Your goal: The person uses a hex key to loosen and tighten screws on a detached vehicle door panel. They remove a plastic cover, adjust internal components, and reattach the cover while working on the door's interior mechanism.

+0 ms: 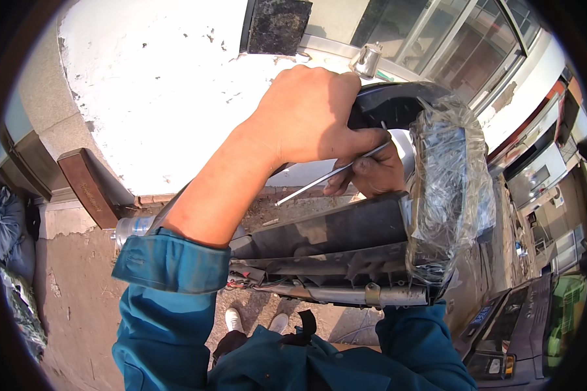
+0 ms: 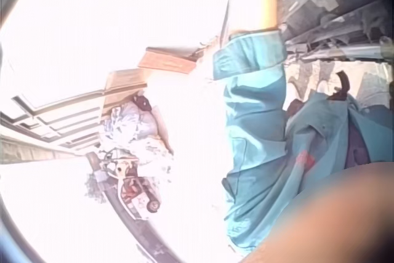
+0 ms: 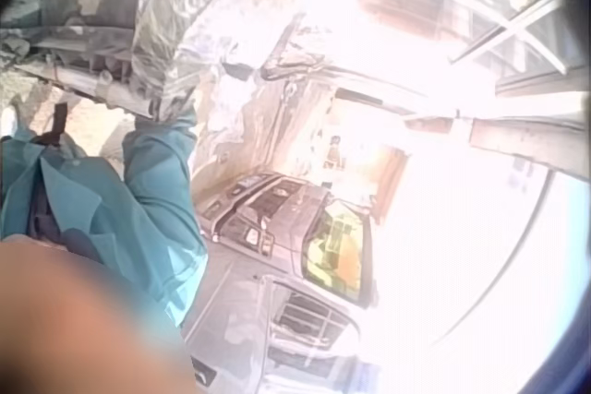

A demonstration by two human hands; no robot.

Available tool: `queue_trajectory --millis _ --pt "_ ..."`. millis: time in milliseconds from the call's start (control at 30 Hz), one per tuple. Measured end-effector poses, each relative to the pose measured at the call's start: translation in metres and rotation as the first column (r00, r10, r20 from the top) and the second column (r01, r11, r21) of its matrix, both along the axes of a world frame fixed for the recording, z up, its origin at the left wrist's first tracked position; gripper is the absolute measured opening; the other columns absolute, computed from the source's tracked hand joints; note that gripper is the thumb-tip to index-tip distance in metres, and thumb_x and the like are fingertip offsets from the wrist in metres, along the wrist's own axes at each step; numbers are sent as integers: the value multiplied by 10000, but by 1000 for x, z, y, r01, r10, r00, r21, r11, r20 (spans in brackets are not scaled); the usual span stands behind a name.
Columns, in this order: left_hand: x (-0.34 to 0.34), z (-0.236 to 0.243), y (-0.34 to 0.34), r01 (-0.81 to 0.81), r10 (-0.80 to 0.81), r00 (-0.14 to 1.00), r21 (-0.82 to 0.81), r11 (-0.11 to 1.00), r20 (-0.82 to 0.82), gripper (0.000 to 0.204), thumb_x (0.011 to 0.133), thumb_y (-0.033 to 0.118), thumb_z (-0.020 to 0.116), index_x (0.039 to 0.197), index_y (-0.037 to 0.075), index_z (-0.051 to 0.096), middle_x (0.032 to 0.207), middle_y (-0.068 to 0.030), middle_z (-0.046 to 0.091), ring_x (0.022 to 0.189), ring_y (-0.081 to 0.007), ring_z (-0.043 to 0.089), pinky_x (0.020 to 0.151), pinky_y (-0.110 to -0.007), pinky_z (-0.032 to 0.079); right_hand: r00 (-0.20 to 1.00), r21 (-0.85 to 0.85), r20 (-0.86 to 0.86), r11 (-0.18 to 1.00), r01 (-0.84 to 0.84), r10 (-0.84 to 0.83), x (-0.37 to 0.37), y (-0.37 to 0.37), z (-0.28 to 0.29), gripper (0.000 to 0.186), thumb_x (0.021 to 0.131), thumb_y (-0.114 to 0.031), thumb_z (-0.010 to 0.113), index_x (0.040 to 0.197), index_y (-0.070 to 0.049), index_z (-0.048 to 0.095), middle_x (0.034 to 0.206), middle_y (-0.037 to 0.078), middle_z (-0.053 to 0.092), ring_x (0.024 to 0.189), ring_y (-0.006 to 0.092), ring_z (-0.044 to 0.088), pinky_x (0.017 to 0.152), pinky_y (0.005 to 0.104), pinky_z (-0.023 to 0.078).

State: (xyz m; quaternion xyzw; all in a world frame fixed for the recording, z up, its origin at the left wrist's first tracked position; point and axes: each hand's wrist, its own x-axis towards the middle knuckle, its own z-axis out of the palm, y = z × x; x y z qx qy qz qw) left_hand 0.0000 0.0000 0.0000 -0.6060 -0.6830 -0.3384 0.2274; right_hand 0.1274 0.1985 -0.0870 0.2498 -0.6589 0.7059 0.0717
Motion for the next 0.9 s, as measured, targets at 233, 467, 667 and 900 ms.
queue_trajectory --millis 233,467,667,900 --pt "-12 -7 4 80 -81 997 44 996 18 465 857 396 736 1007 -43 753 702 -240 689 678 -450 704 670 -501 560 998 36 -22 997 67 -67 8 -1 13 243 1018 -82 752 1149 122 730 1026 304 773 885 465 813 689 507 725" --pt "-18 -6 6 83 -84 996 15 996 41 480 843 350 691 1073 -65 756 750 -269 693 723 -470 703 707 -514 563 998 13 -4 998 66 -66 3 1 10 309 1023 -158 790 1160 114 738 1038 288 778 895 451 813 708 525 727" --pt "-26 -6 7 103 -105 992 24 994 68 434 912 347 654 1086 -35 766 812 -276 711 798 -491 706 744 -524 565 1000 103 18 995 0 -2 -9 -3 27 263 1062 -128 732 1184 104 740 1063 295 777 927 410 811 770 505 721" --pt "-26 -7 9 101 -103 991 29 994 85 428 933 355 636 1074 -26 770 829 -271 720 811 -493 709 756 -532 563 998 91 -38 995 50 -46 -8 -6 24 225 1081 -104 700 1198 82 748 1154 297 778 1053 388 803 792 439 712"
